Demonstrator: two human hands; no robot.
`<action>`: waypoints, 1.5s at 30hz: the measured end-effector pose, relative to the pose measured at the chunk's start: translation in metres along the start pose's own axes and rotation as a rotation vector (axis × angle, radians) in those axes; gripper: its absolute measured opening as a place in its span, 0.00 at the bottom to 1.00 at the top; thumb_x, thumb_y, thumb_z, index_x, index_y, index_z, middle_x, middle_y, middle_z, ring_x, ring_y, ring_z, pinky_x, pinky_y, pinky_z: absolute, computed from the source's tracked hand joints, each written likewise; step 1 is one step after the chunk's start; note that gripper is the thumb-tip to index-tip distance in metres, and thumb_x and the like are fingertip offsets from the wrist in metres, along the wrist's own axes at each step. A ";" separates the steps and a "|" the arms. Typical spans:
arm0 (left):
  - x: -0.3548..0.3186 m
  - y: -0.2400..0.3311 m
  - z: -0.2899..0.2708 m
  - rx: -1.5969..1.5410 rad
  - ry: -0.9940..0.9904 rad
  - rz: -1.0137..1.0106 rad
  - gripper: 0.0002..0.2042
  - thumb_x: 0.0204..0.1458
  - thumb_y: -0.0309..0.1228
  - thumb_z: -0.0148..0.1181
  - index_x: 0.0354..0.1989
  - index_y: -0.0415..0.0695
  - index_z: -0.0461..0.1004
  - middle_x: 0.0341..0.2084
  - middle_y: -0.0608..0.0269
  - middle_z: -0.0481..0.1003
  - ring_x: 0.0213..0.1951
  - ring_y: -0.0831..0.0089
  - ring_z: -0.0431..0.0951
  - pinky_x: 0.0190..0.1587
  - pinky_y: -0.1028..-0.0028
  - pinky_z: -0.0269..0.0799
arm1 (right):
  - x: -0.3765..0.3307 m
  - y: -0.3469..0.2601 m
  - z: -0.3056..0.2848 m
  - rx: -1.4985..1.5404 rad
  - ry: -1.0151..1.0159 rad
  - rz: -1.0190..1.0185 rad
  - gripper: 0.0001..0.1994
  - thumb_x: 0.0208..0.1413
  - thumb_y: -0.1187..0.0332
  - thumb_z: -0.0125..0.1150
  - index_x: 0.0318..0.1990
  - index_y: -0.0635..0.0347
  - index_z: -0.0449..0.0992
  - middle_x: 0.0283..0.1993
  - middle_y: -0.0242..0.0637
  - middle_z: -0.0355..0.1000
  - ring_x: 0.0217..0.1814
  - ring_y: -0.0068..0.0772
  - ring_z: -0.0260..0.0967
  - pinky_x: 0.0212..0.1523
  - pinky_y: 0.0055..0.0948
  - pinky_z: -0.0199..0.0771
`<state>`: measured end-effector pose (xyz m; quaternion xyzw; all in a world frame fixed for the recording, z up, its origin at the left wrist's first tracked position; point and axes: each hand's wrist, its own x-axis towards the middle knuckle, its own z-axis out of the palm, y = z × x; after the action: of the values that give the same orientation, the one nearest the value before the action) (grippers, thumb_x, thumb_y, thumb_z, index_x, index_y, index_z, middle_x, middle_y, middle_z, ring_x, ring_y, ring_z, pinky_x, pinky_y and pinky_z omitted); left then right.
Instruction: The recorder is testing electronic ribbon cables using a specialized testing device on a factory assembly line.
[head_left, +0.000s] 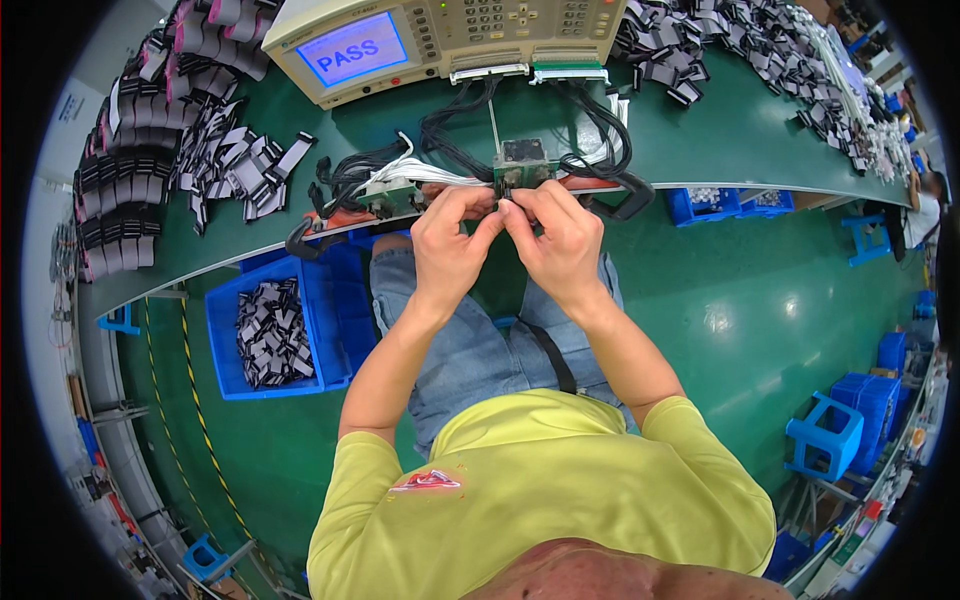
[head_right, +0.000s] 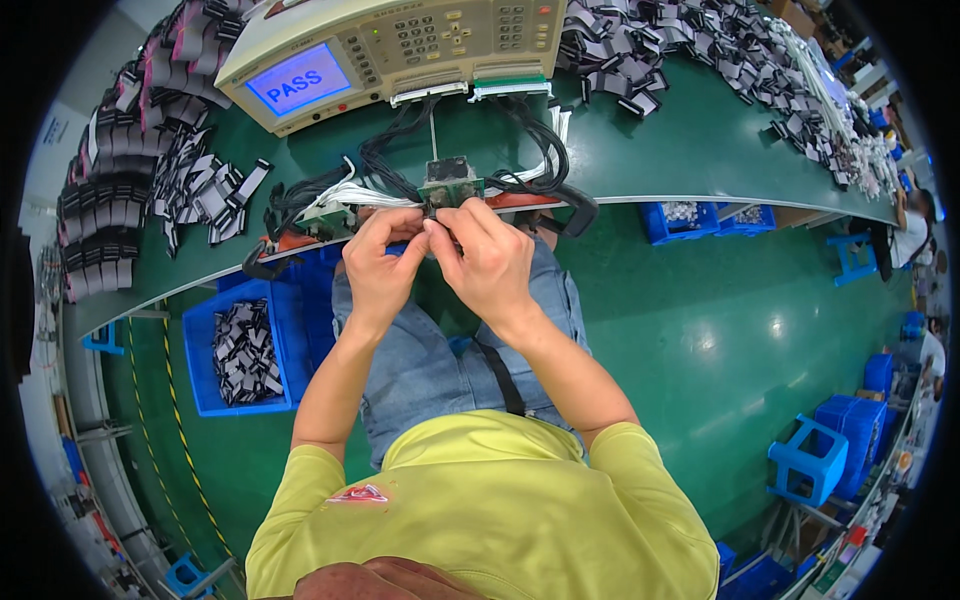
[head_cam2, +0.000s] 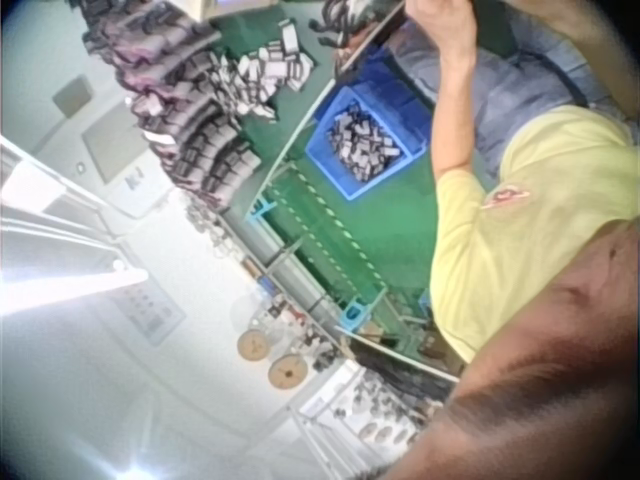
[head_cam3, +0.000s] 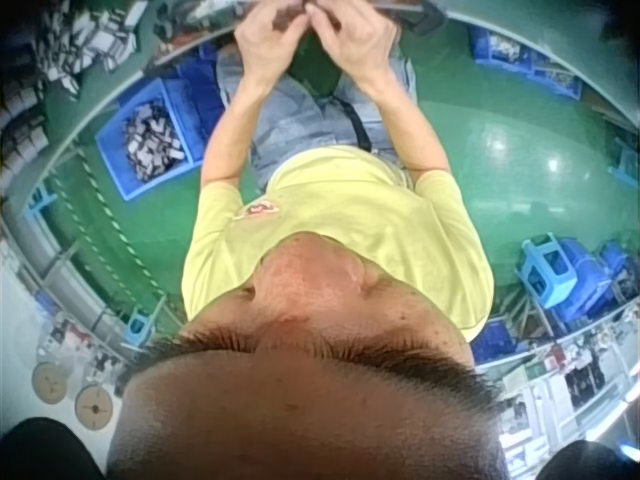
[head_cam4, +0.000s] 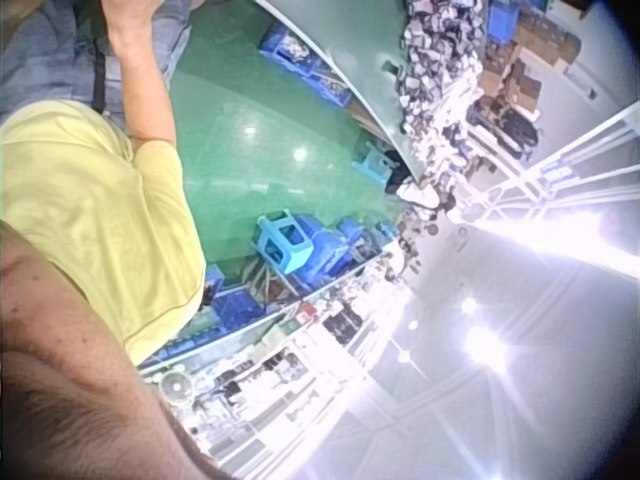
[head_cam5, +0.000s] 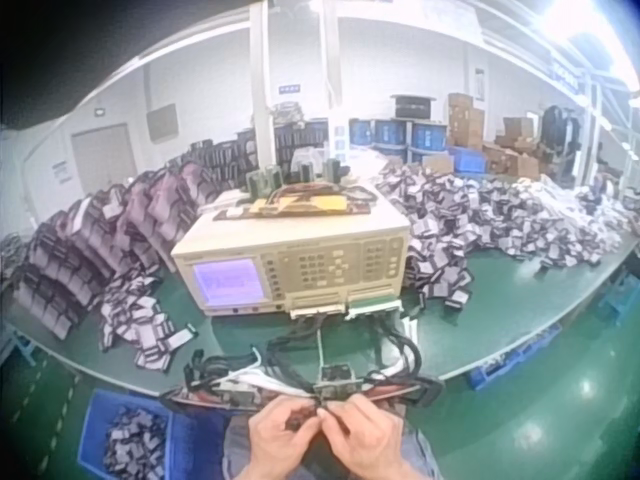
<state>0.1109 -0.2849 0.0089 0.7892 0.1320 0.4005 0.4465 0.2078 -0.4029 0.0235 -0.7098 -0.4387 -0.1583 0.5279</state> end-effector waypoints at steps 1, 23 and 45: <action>0.000 0.000 0.000 0.001 0.001 -0.003 0.12 0.51 0.20 0.73 0.42 0.35 0.80 0.33 0.57 0.81 0.34 0.69 0.84 0.39 0.72 0.81 | 0.000 0.000 0.000 0.011 0.007 0.005 0.05 0.55 0.71 0.73 0.35 0.60 0.83 0.29 0.35 0.75 0.23 0.39 0.75 0.23 0.35 0.72; -0.006 0.010 0.000 0.032 -0.034 0.067 0.11 0.52 0.21 0.74 0.41 0.36 0.80 0.35 0.57 0.82 0.33 0.68 0.84 0.37 0.72 0.80 | 0.000 0.010 -0.012 0.176 -0.057 -0.014 0.06 0.53 0.74 0.74 0.36 0.62 0.83 0.29 0.36 0.75 0.23 0.35 0.73 0.22 0.31 0.70; -0.019 0.021 -0.005 -0.091 -0.107 0.008 0.13 0.50 0.19 0.74 0.44 0.35 0.80 0.37 0.56 0.80 0.34 0.70 0.83 0.37 0.73 0.80 | -0.004 0.002 -0.031 0.124 -0.216 0.060 0.08 0.51 0.71 0.76 0.36 0.59 0.83 0.30 0.33 0.74 0.23 0.35 0.73 0.23 0.34 0.71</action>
<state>0.0919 -0.3050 0.0178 0.7890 0.0863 0.3650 0.4866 0.2149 -0.4325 0.0318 -0.7016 -0.4804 -0.0374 0.5250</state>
